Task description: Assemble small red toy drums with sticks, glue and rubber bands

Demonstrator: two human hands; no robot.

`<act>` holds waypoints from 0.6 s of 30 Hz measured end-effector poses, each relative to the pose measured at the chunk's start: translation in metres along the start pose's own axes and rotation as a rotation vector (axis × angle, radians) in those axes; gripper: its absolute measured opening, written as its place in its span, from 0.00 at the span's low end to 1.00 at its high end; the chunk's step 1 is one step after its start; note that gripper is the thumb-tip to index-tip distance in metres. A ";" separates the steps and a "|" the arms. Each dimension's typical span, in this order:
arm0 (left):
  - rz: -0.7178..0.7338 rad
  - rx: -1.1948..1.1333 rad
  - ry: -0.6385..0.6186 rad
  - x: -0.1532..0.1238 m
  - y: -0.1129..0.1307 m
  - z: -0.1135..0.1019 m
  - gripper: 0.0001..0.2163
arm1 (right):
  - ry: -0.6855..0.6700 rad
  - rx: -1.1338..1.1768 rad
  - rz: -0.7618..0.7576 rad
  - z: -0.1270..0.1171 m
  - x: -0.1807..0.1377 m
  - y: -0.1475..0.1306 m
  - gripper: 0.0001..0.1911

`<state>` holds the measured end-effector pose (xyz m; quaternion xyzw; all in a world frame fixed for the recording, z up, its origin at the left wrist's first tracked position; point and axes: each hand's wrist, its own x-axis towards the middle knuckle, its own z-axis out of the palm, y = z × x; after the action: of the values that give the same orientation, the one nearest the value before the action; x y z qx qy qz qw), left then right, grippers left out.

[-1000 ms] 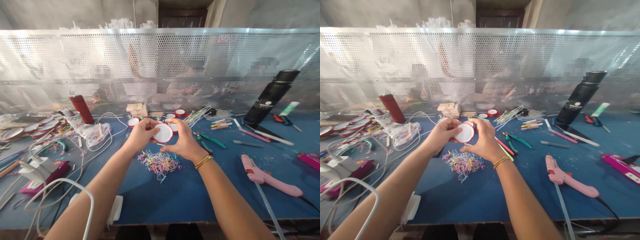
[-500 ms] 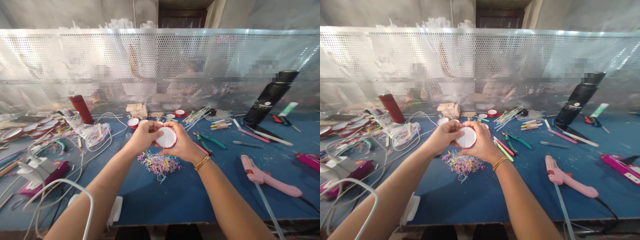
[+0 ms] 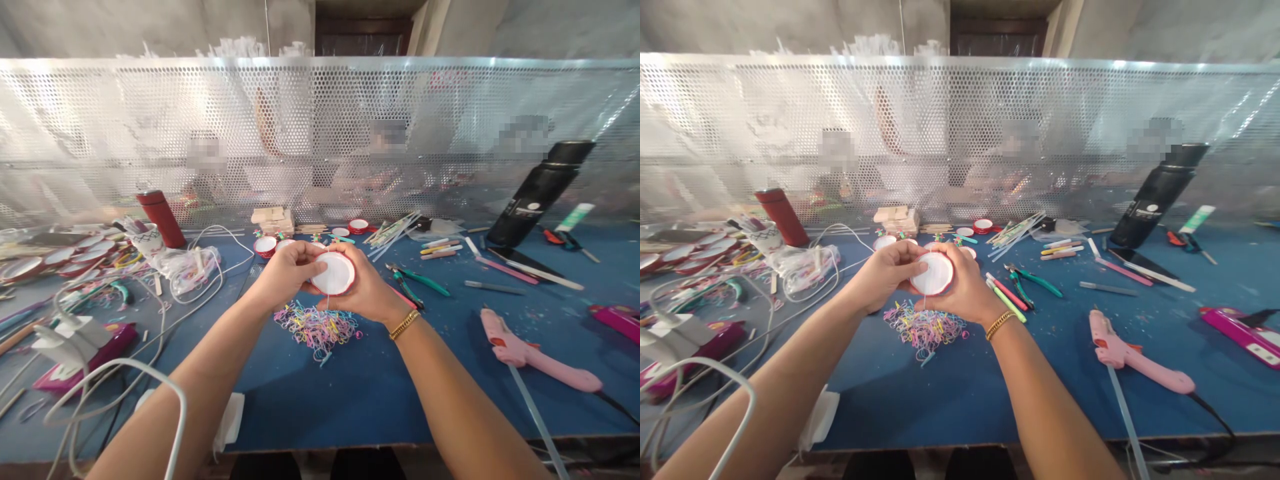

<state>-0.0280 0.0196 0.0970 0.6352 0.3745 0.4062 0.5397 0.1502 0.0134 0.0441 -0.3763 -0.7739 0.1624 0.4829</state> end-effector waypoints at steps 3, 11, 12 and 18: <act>0.008 -0.007 -0.001 0.000 0.001 0.000 0.10 | 0.003 0.035 0.012 0.001 -0.001 0.001 0.47; 0.011 -0.001 0.017 -0.001 0.000 0.001 0.12 | 0.013 0.124 0.024 0.002 0.000 -0.003 0.46; 0.006 -0.001 0.022 -0.001 0.001 0.002 0.12 | 0.011 0.142 0.023 0.002 0.000 -0.003 0.46; 0.004 -0.006 0.029 -0.002 0.001 0.003 0.12 | -0.006 0.188 0.035 0.002 0.000 -0.004 0.47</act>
<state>-0.0259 0.0165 0.0974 0.6285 0.3798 0.4175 0.5352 0.1465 0.0106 0.0453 -0.3421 -0.7500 0.2439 0.5108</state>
